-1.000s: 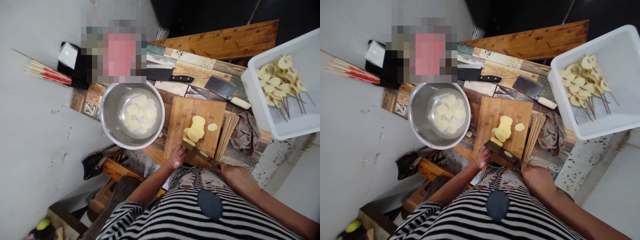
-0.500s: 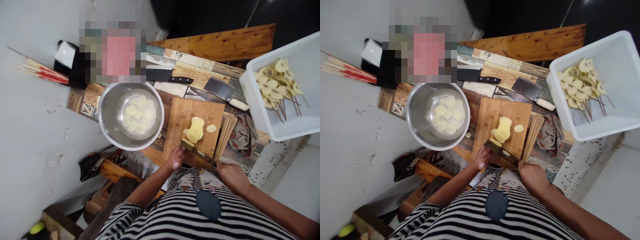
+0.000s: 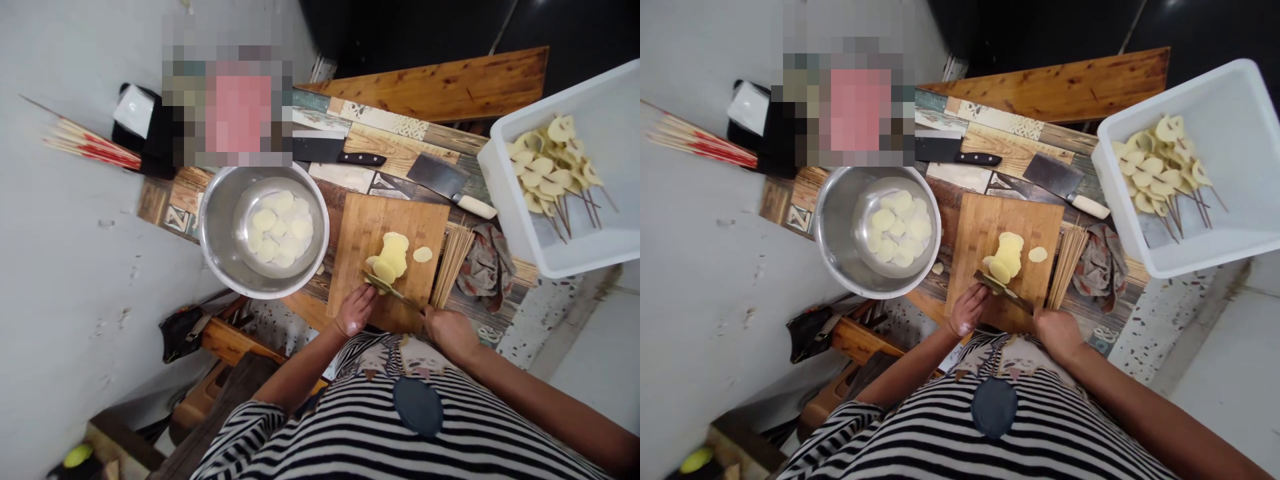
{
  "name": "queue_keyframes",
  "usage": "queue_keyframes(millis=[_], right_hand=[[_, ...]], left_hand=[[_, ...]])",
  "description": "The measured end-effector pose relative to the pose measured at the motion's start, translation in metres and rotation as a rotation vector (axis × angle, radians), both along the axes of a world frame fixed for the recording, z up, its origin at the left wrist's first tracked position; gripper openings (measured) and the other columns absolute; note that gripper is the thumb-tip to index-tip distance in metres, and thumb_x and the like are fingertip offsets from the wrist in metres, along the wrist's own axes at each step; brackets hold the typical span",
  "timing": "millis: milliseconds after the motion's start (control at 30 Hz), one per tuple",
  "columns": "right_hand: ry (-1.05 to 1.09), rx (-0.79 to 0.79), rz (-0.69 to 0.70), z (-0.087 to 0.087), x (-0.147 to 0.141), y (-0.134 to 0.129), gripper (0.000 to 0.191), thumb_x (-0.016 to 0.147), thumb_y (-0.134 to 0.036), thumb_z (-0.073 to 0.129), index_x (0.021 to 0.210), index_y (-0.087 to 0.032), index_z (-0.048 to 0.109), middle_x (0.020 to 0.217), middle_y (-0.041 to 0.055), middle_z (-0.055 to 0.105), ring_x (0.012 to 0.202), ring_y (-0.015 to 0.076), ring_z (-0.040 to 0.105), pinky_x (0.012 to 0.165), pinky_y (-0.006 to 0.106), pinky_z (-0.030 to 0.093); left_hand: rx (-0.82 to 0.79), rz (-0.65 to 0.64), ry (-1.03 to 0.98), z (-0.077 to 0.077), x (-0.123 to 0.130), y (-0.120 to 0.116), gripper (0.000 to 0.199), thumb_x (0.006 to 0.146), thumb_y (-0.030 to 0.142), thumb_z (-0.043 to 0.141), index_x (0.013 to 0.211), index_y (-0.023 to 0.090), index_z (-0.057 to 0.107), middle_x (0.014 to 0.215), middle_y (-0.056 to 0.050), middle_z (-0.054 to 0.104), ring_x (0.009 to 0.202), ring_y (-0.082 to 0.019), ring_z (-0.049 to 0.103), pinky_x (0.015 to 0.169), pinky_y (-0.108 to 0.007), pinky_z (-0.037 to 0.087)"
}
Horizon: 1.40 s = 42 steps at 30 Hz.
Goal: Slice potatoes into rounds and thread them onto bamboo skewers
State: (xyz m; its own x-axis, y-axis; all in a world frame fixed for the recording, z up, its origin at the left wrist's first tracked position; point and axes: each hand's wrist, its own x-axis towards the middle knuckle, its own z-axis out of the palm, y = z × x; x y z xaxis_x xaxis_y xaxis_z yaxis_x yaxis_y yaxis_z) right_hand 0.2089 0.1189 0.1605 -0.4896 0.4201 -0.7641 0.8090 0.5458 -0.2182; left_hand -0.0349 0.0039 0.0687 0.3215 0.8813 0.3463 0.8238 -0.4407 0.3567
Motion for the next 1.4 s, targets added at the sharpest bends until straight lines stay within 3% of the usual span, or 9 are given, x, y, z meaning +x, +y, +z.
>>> queue_keyframes(millis=[267,500,667,833,967,1067,1233,1333,1400], right_hand=[[0.141,0.066,-0.055,0.018,0.01,0.027,0.041,0.107,-0.032,0.036,0.092,-0.014,0.069,0.082,0.0131,0.076,0.073,0.0209,0.072,0.066,0.031,0.045],[0.229,0.252,-0.032,0.029,0.028,0.04,0.041,0.105,-0.031,0.035,0.097,-0.015,0.072,0.081,0.0132,0.076,0.074,0.024,0.072,0.059,0.03,0.039],[0.289,0.414,-0.011,0.034,0.043,0.041,0.032,0.097,-0.024,0.048,0.115,-0.012,0.072,0.118,0.0164,0.077,0.08,0.0228,0.073,0.065,0.032,0.046],[0.316,0.515,-0.046,0.033,0.056,0.036,0.044,0.087,-0.019,0.058,0.129,-0.01,0.068,0.142,0.0197,0.066,0.09,0.0255,0.073,0.072,0.035,0.051],[0.284,0.533,-0.148,0.034,0.066,0.036,0.039,0.091,-0.027,0.056,0.125,-0.014,0.071,0.138,0.0142,0.07,0.091,0.0253,0.073,0.067,0.033,0.049],[0.214,0.536,-0.283,0.035,0.074,0.038,0.038,0.097,-0.036,0.048,0.118,-0.018,0.073,0.115,0.0116,0.078,0.077,0.0249,0.072,0.057,0.033,0.042],[0.155,0.487,-0.457,0.036,0.086,0.04,0.043,0.099,-0.044,0.047,0.118,-0.018,0.076,0.093,0.0155,0.078,0.081,0.0287,0.073,0.061,0.033,0.045],[0.143,0.469,-0.507,0.038,0.09,0.039,0.045,0.099,-0.045,0.046,0.12,-0.018,0.076,0.094,0.0175,0.079,0.084,0.0302,0.074,0.063,0.034,0.048],[0.136,0.481,-0.522,0.04,0.091,0.038,0.048,0.1,-0.046,0.043,0.121,-0.018,0.076,0.094,0.0177,0.079,0.084,0.0302,0.074,0.064,0.035,0.05]], left_hand=[[-0.186,0.0,-0.063,0.005,-0.002,-0.002,0.039,0.105,0.021,0.041,0.133,0.01,0.066,0.124,-0.02,0.073,0.13,-0.03,0.062,0.101,-0.049,0.061],[-0.203,0.157,0.023,0.019,0.004,0.008,0.034,0.107,0.029,0.042,0.119,0.016,0.071,0.12,-0.015,0.073,0.119,-0.027,0.066,0.101,-0.046,0.06],[-0.38,0.182,0.059,0.032,0.003,0.015,0.029,0.107,0.031,0.046,0.116,0.016,0.068,0.111,-0.014,0.072,0.108,-0.027,0.065,0.095,-0.044,0.06],[-0.601,0.125,0.174,0.041,0.007,0.019,0.016,0.103,0.023,0.054,0.107,0.015,0.067,0.104,-0.011,0.069,0.103,-0.025,0.064,0.091,-0.039,0.058],[-0.623,0.201,0.083,0.042,0.01,0.017,0.025,0.095,0.034,0.071,0.109,0.013,0.067,0.115,-0.014,0.069,0.11,-0.026,0.064,0.096,-0.041,0.058],[-0.644,0.243,0.001,0.039,0.005,0.013,0.033,0.089,0.035,0.079,0.11,0.013,0.068,0.117,-0.015,0.069,0.113,-0.027,0.066,0.099,-0.043,0.058],[-0.686,0.159,0.009,0.038,-0.007,0.01,0.04,0.085,0.045,0.082,0.108,0.014,0.07,0.112,-0.014,0.073,0.105,-0.028,0.07,0.091,-0.041,0.062],[-0.663,0.145,0.073,0.045,-0.012,0.025,0.041,0.088,0.045,0.078,0.111,0.012,0.072,0.11,-0.015,0.075,0.101,-0.031,0.072,0.087,-0.044,0.063],[-0.587,0.148,0.134,0.05,-0.012,0.049,0.061,0.082,0.045,0.085,0.129,0.011,0.067,0.129,-0.02,0.07,0.117,-0.038,0.069,0.096,-0.05,0.061]])
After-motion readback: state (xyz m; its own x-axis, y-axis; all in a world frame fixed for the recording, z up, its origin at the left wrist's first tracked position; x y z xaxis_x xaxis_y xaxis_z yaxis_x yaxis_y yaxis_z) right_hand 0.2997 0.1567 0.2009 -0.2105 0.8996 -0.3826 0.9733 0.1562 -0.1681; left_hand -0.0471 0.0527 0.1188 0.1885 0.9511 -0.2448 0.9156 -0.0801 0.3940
